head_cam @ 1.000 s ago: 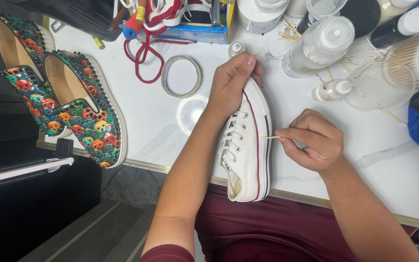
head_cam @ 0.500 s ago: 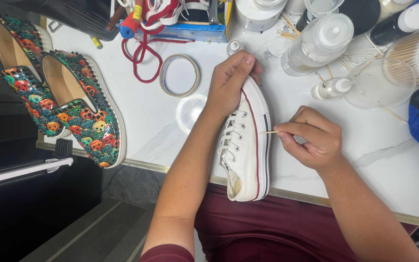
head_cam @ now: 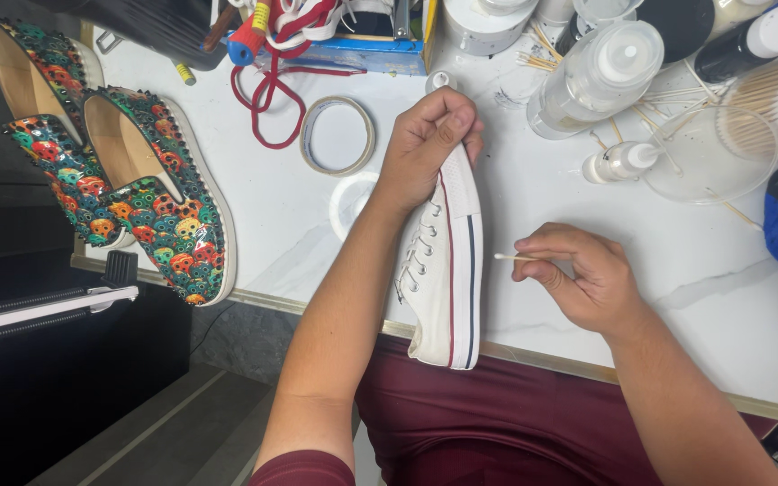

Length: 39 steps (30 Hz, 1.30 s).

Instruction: The person applies a liquid from a bottle onto the red and blue stripes on the side of a white sneaker using a cotton swab and a toothpick.

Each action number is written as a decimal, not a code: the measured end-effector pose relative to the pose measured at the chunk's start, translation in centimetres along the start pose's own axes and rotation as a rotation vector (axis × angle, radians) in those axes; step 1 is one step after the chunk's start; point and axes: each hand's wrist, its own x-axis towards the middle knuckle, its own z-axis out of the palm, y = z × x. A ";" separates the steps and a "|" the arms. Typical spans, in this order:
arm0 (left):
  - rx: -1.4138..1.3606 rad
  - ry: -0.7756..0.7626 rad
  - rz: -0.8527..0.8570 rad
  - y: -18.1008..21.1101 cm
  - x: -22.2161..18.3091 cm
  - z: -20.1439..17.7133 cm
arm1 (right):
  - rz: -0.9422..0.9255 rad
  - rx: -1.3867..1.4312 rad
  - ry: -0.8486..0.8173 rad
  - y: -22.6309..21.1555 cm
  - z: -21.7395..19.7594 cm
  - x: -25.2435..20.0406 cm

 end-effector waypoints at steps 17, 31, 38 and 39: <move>0.054 0.059 0.119 -0.6 0.2 0.6 | -0.300 -0.189 -0.128 -1.0 2.6 -3.1; 0.096 0.090 0.176 -0.8 0.1 0.6 | -0.261 -0.199 -0.133 -1.1 2.4 -3.6; 0.125 0.102 0.182 -0.8 0.1 0.6 | -0.235 -0.185 -0.139 -1.0 2.6 -3.7; 0.123 0.103 0.181 -0.8 0.1 0.6 | -0.221 -0.188 -0.136 -1.0 2.6 -3.8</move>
